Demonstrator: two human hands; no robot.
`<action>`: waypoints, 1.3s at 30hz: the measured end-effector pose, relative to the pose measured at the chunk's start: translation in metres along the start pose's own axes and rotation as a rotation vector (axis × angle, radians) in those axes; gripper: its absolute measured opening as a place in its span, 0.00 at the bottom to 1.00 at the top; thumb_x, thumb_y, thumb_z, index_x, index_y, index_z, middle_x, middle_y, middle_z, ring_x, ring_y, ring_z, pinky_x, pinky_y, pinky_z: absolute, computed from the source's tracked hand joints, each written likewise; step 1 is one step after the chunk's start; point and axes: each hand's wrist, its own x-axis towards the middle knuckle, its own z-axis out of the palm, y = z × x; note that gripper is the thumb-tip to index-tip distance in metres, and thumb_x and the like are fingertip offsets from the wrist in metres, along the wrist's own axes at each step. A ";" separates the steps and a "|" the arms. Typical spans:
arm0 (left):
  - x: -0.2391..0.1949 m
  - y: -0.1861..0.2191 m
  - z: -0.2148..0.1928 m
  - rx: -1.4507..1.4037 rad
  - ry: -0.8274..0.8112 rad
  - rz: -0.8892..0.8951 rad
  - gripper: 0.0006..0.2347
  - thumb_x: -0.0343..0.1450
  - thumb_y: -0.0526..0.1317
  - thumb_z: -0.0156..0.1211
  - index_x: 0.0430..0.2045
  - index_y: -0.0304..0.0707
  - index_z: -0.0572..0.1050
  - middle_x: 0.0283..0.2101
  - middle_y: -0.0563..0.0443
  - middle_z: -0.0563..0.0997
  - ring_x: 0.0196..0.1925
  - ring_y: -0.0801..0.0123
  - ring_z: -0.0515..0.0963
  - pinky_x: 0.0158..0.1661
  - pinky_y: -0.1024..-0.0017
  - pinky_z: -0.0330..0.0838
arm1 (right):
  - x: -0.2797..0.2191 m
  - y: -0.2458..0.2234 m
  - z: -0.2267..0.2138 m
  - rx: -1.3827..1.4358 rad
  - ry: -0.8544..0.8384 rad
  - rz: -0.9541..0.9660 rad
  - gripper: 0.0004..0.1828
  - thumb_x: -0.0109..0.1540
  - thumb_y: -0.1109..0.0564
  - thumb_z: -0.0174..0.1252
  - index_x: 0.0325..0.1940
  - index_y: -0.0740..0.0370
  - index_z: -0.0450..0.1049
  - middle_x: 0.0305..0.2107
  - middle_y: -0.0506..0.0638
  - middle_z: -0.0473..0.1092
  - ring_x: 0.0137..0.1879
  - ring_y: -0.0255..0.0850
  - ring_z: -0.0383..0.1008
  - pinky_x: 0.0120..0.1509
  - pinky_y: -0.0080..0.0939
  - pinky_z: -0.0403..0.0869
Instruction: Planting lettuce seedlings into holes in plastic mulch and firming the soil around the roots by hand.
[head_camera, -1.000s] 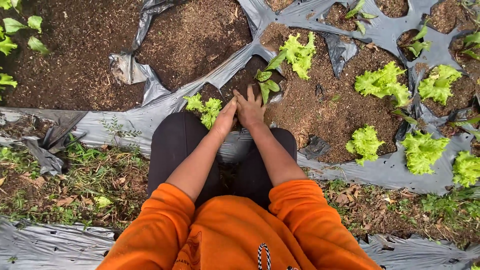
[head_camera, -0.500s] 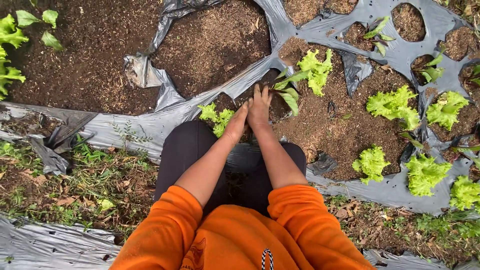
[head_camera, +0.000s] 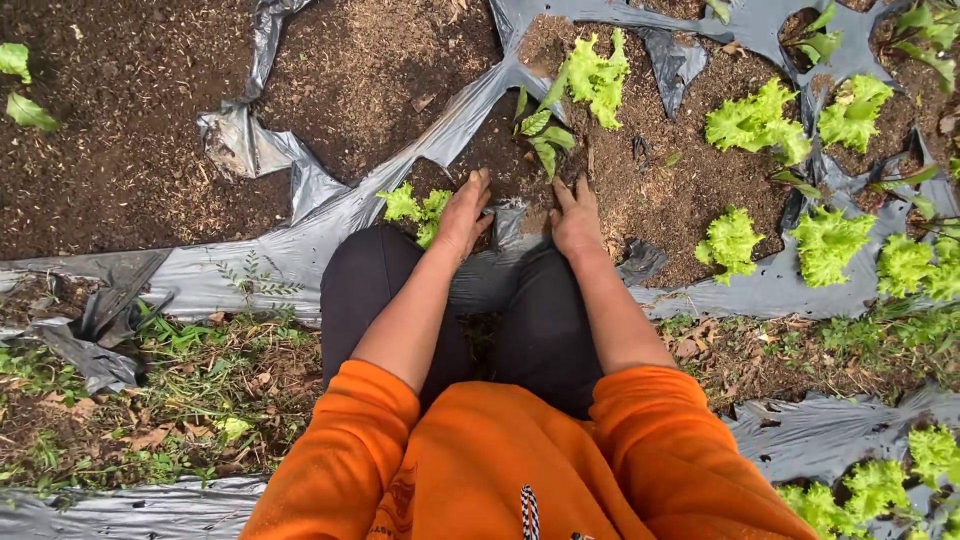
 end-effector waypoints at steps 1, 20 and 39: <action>-0.001 -0.003 -0.002 0.005 -0.015 -0.004 0.34 0.79 0.64 0.41 0.75 0.41 0.50 0.79 0.35 0.44 0.79 0.36 0.37 0.69 0.30 0.35 | 0.006 0.005 0.015 0.078 -0.004 0.071 0.35 0.64 0.51 0.62 0.75 0.33 0.63 0.73 0.58 0.51 0.71 0.67 0.62 0.71 0.65 0.71; -0.019 0.012 -0.011 -0.040 -0.009 0.050 0.34 0.78 0.67 0.40 0.73 0.44 0.56 0.75 0.37 0.58 0.78 0.42 0.52 0.71 0.36 0.42 | 0.064 -0.038 0.020 0.552 0.217 0.362 0.18 0.64 0.53 0.62 0.55 0.61 0.69 0.44 0.60 0.76 0.57 0.59 0.76 0.60 0.60 0.77; 0.014 0.013 -0.014 -0.224 0.001 0.000 0.28 0.81 0.60 0.43 0.70 0.38 0.62 0.71 0.30 0.64 0.74 0.41 0.61 0.71 0.41 0.50 | 0.043 0.012 -0.003 0.473 -0.076 0.335 0.24 0.66 0.53 0.68 0.56 0.60 0.62 0.47 0.64 0.71 0.58 0.66 0.73 0.61 0.64 0.72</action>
